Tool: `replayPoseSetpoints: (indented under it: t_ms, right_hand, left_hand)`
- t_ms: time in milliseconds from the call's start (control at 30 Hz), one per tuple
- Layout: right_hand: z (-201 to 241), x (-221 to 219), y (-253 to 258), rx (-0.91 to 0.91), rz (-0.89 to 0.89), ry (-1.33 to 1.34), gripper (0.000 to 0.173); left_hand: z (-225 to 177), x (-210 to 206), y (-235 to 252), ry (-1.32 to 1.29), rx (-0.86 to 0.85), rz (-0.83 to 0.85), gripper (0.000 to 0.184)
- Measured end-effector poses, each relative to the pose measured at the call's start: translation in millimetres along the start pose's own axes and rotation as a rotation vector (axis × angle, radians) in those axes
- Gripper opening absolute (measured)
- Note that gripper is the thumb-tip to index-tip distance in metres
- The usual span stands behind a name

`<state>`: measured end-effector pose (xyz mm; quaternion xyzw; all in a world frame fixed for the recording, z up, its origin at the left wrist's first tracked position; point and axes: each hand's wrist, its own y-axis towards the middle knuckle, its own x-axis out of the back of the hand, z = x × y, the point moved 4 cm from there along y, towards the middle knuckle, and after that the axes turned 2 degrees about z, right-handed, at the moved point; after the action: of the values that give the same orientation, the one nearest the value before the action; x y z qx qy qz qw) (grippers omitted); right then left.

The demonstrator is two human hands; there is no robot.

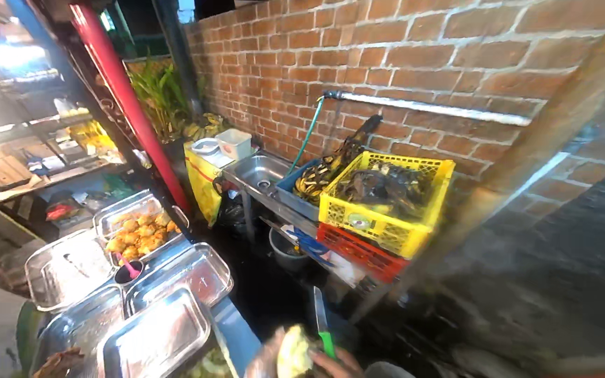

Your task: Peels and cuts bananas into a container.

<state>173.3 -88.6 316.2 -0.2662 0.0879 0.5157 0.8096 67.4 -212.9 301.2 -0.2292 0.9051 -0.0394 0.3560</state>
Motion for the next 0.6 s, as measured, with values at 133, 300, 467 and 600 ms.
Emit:
replayPoseSetpoints:
  t_ms: [133, 300, 467, 600]
  right_hand:
    - [-9, -19, -3, 0.072, -0.113, -0.244, 0.016]
    - [-11, -29, -14, 0.144, -0.17, -0.385, 0.015]
    - [-12, -33, -33, 0.199, -0.16, -0.452, 0.013]
    - [-7, -29, -48, 0.235, -0.1, -0.517, 0.013]
  left_hand:
    - [-1, 30, -22, 0.235, -0.132, -0.187, 0.047]
    - [-15, 30, -40, 0.672, -0.385, -0.22, 0.074]
    - [-7, 26, -46, 0.721, -0.417, -0.245, 0.044]
    - [10, 27, -44, 0.77, -0.351, -0.24, 0.044]
